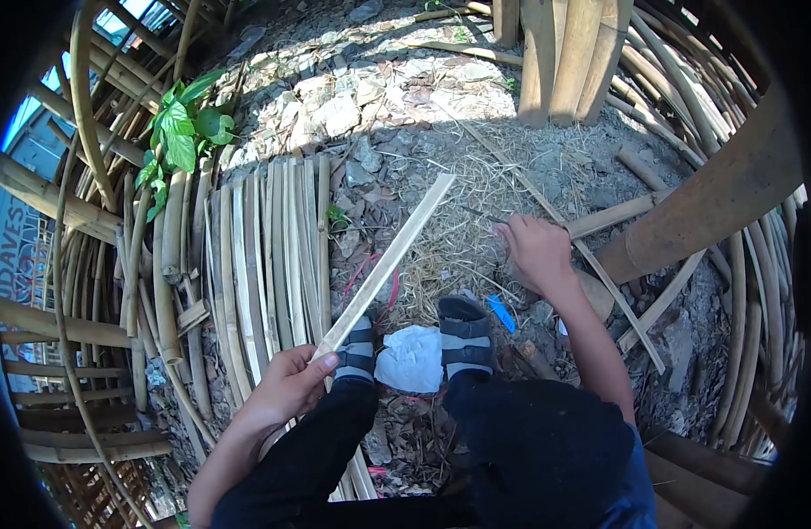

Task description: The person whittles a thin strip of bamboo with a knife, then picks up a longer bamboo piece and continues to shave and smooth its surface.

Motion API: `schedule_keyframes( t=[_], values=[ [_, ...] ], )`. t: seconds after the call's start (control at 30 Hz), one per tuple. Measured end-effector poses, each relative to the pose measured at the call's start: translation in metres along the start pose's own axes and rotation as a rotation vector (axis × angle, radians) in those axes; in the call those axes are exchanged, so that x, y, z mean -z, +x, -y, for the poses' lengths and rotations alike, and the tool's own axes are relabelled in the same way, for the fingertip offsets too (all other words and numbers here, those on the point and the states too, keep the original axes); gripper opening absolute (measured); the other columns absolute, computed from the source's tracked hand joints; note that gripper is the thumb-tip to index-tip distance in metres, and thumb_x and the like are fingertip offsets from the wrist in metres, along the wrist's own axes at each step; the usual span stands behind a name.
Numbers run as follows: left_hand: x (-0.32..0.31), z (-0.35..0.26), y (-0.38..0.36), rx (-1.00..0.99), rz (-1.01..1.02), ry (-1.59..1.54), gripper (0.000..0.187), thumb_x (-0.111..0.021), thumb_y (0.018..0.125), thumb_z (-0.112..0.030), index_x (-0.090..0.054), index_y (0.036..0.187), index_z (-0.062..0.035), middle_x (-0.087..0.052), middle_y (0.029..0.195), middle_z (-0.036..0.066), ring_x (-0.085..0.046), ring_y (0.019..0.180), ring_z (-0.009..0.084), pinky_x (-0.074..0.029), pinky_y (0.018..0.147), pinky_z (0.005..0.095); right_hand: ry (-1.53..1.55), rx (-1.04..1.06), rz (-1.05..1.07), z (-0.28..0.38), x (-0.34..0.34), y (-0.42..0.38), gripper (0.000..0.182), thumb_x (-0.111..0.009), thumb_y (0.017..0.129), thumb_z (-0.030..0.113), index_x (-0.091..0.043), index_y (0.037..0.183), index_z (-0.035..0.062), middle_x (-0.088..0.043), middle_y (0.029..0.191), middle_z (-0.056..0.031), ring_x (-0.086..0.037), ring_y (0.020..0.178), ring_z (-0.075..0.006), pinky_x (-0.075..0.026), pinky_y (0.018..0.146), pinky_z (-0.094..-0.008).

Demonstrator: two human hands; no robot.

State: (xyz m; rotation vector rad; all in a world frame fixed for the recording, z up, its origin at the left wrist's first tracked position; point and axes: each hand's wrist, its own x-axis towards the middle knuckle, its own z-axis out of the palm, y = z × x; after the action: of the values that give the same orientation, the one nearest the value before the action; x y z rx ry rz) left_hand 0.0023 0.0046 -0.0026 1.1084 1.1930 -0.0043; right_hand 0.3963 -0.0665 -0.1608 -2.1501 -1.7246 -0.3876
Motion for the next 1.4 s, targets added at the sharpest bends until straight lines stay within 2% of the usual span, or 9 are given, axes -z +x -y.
schedule_keyframes(
  t=[0.03,0.13,0.27,0.33,0.43,0.53,0.93,1.2,1.4],
  values=[
    [0.001,-0.001,0.002,-0.005,-0.004,-0.005,0.035,-0.061,0.1,-0.037,-0.055,0.082,-0.0071,-0.044,0.056,-0.005,-0.035,0.043,0.004,-0.027,0.041,0.0225,-0.198,-0.083,0.238,-0.004,-0.003,0.002,0.029,-0.061,0.094,0.033,-0.065,0.083,0.0064,-0.069,0.07,-0.0125,-0.069,0.065,-0.0306,-0.052,0.054,-0.0433],
    [0.003,0.001,0.004,-0.041,-0.02,0.072,0.029,-0.064,0.098,-0.031,-0.056,0.085,-0.0056,-0.051,0.059,-0.003,-0.04,0.043,0.0046,-0.029,0.041,0.0216,-0.166,-0.223,0.323,-0.005,0.014,0.005,0.028,-0.062,0.094,0.03,-0.065,0.083,0.0052,-0.069,0.072,-0.0135,-0.07,0.067,-0.0314,-0.053,0.055,-0.0426],
    [0.002,-0.002,0.006,-0.034,-0.065,0.09,0.027,-0.065,0.098,-0.029,-0.059,0.088,-0.0045,-0.054,0.06,-0.002,-0.043,0.044,0.0045,-0.03,0.042,0.0207,-0.095,-0.279,0.213,0.009,0.037,0.009,0.029,-0.059,0.096,0.028,-0.065,0.081,0.0039,-0.069,0.072,-0.0154,-0.069,0.066,-0.0327,-0.052,0.055,-0.0417],
    [-0.001,-0.002,0.008,-0.057,-0.086,0.079,0.026,-0.066,0.097,-0.029,-0.06,0.089,-0.0047,-0.054,0.06,-0.002,-0.043,0.046,0.0035,-0.03,0.042,0.0207,0.491,-0.312,0.135,0.032,0.053,0.012,0.029,-0.058,0.098,0.026,-0.065,0.083,0.0019,-0.065,0.067,-0.0144,-0.066,0.061,-0.0269,-0.05,0.056,-0.0386],
    [-0.01,-0.003,0.013,-0.099,-0.123,0.181,0.023,-0.064,0.099,-0.027,-0.061,0.094,-0.0044,-0.053,0.061,-0.003,-0.041,0.048,0.0031,-0.029,0.044,0.0212,1.521,-0.389,0.547,0.079,0.049,0.001,0.035,-0.054,0.103,0.034,-0.065,0.09,0.0028,-0.059,0.065,-0.0021,-0.054,0.056,-0.0054,-0.042,0.051,-0.0228],
    [-0.015,0.0,0.018,-0.165,-0.132,0.3,0.019,-0.061,0.1,-0.022,-0.062,0.102,-0.0033,-0.052,0.064,-0.004,-0.041,0.053,0.0037,-0.032,0.048,0.022,1.799,-0.294,1.04,0.132,0.058,-0.004,0.038,-0.052,0.104,0.035,-0.065,0.09,0.0025,-0.061,0.068,-0.0016,-0.051,0.051,-0.0042,-0.039,0.049,-0.0199],
    [-0.026,-0.011,0.014,-0.361,-0.093,0.423,0.018,-0.058,0.099,-0.013,-0.061,0.106,0.0037,-0.061,0.074,0.008,-0.051,0.07,0.0108,-0.046,0.065,0.0306,1.855,-0.22,1.0,0.179,0.051,-0.005,0.04,-0.053,0.104,0.035,-0.061,0.08,0.0035,-0.048,0.062,0.0035,-0.037,0.052,-0.0033,-0.027,0.048,-0.021],
    [-0.023,-0.003,0.019,-0.351,-0.202,0.472,0.023,-0.059,0.099,-0.015,-0.058,0.089,0.0052,-0.052,0.062,0.01,-0.046,0.059,0.0137,-0.041,0.056,0.0366,1.809,-0.389,0.902,0.16,0.041,0.001,0.05,-0.055,0.101,0.044,-0.061,0.071,0.0048,-0.05,0.06,0.0026,-0.043,0.055,-0.0043,-0.035,0.051,-0.0222],
    [-0.024,0.005,0.023,-0.42,-0.189,0.493,0.025,-0.06,0.099,-0.016,-0.056,0.087,0.0054,-0.05,0.059,0.012,-0.043,0.056,0.0146,-0.039,0.054,0.0368,1.729,-0.177,1.004,0.179,0.055,0.0,0.049,-0.055,0.101,0.042,-0.061,0.07,0.0049,-0.052,0.061,0.0019,-0.047,0.057,-0.006,-0.038,0.054,-0.0231]
  ],
)
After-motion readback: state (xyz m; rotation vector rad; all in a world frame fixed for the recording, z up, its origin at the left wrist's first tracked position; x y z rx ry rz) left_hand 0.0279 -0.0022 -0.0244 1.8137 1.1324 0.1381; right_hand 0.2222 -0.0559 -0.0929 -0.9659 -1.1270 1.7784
